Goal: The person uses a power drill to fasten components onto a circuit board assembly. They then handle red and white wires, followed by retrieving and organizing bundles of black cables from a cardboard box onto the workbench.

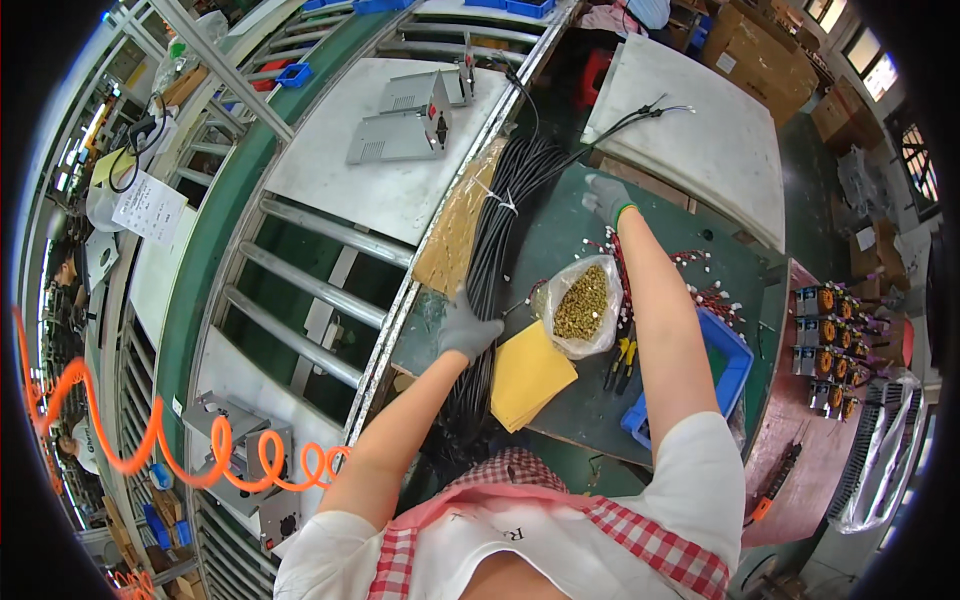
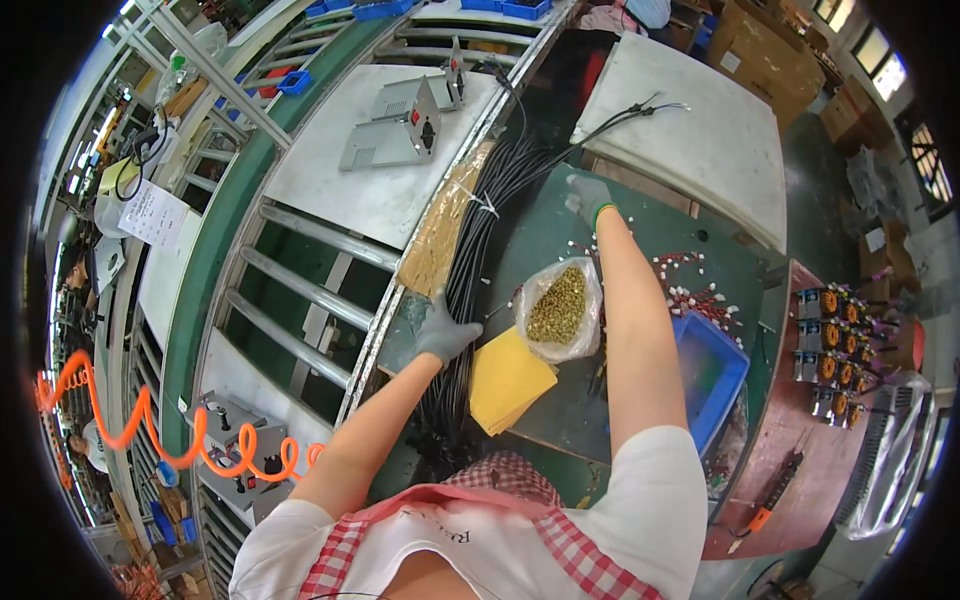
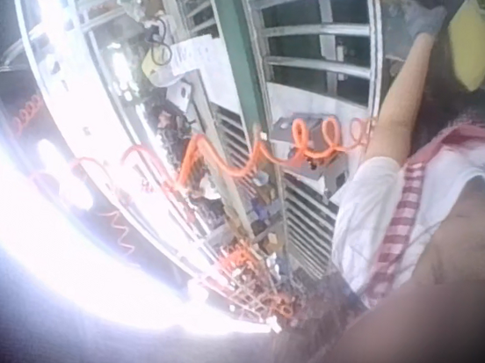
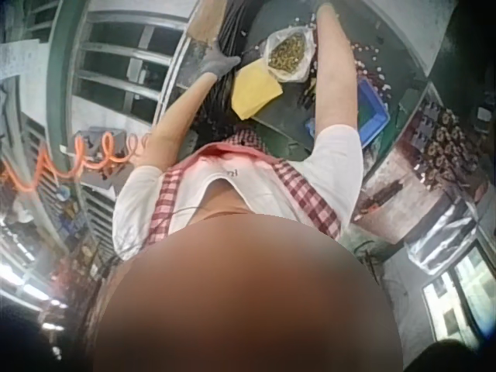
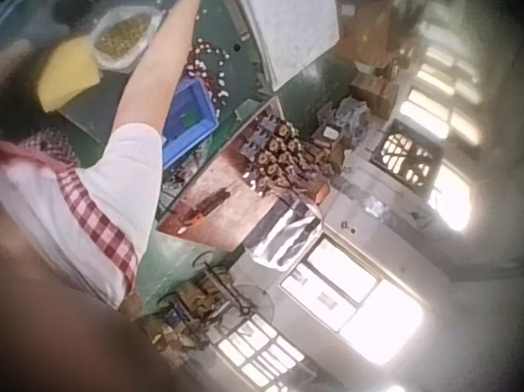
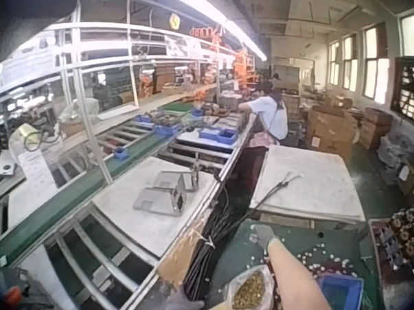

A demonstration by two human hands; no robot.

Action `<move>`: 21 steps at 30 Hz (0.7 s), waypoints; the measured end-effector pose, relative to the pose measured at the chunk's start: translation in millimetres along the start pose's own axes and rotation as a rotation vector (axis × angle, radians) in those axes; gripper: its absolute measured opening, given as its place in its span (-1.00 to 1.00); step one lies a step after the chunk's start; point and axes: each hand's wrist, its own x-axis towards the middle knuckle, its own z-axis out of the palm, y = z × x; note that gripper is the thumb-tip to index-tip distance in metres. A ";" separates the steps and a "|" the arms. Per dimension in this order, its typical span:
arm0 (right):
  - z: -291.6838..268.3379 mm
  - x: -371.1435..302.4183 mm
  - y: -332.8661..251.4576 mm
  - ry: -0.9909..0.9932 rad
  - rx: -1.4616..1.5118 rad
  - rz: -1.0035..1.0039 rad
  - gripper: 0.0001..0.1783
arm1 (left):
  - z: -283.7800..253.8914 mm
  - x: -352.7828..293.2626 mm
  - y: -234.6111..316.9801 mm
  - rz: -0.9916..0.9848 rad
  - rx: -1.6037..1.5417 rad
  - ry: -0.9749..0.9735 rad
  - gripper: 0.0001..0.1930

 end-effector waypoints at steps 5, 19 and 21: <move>15.2 53.6 -12.1 -0.178 0.529 -0.070 -0.48 | 12.7 -51.6 -47.7 0.108 -0.050 0.114 0.17; 127.9 127.4 -90.1 0.274 -1.742 -0.060 -0.35 | 32.8 -99.4 -135.8 0.437 0.012 0.286 0.25; 148.8 98.9 -71.1 0.182 -1.806 -0.225 -0.41 | 47.0 -113.7 -152.5 0.358 0.009 0.318 0.30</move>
